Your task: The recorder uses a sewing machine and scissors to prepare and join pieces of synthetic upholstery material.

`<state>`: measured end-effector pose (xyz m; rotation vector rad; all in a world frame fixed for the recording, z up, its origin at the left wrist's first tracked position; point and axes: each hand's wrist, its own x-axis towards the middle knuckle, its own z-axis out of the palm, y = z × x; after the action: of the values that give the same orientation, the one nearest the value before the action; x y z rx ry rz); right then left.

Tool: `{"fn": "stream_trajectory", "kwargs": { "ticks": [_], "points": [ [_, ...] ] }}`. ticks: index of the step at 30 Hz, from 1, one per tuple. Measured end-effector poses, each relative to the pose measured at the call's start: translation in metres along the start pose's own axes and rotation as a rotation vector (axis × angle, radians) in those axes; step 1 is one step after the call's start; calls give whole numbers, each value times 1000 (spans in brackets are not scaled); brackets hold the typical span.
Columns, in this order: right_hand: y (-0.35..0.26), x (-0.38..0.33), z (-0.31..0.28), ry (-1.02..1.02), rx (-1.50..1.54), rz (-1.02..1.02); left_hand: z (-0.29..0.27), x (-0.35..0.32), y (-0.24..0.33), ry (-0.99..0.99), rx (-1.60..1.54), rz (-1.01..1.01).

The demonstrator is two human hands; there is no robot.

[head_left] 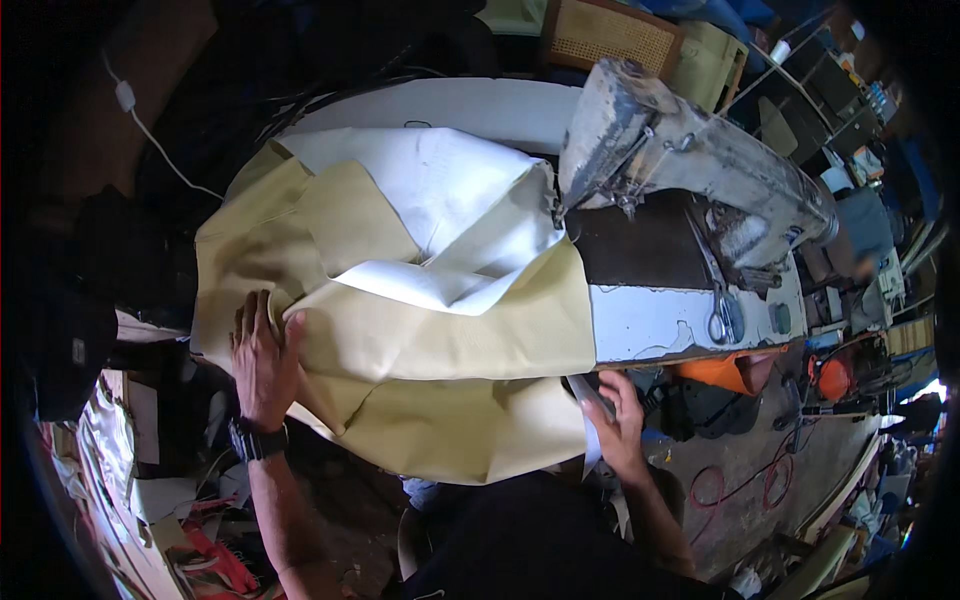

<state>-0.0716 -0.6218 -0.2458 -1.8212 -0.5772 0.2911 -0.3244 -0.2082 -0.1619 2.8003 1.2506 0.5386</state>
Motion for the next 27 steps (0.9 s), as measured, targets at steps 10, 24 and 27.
{"fn": "stream_trajectory", "kwargs": {
  "ticks": [10,24,27],
  "points": [
    [-17,31,65,-598,158,-92,74,116,-86,3,262,170],
    [123,-21,67,-895,-785,-78,48,149,-42,-121,98,13],
    [94,-3,67,-561,-436,-177,28,139,-3,156,21,262]
  ]
}}
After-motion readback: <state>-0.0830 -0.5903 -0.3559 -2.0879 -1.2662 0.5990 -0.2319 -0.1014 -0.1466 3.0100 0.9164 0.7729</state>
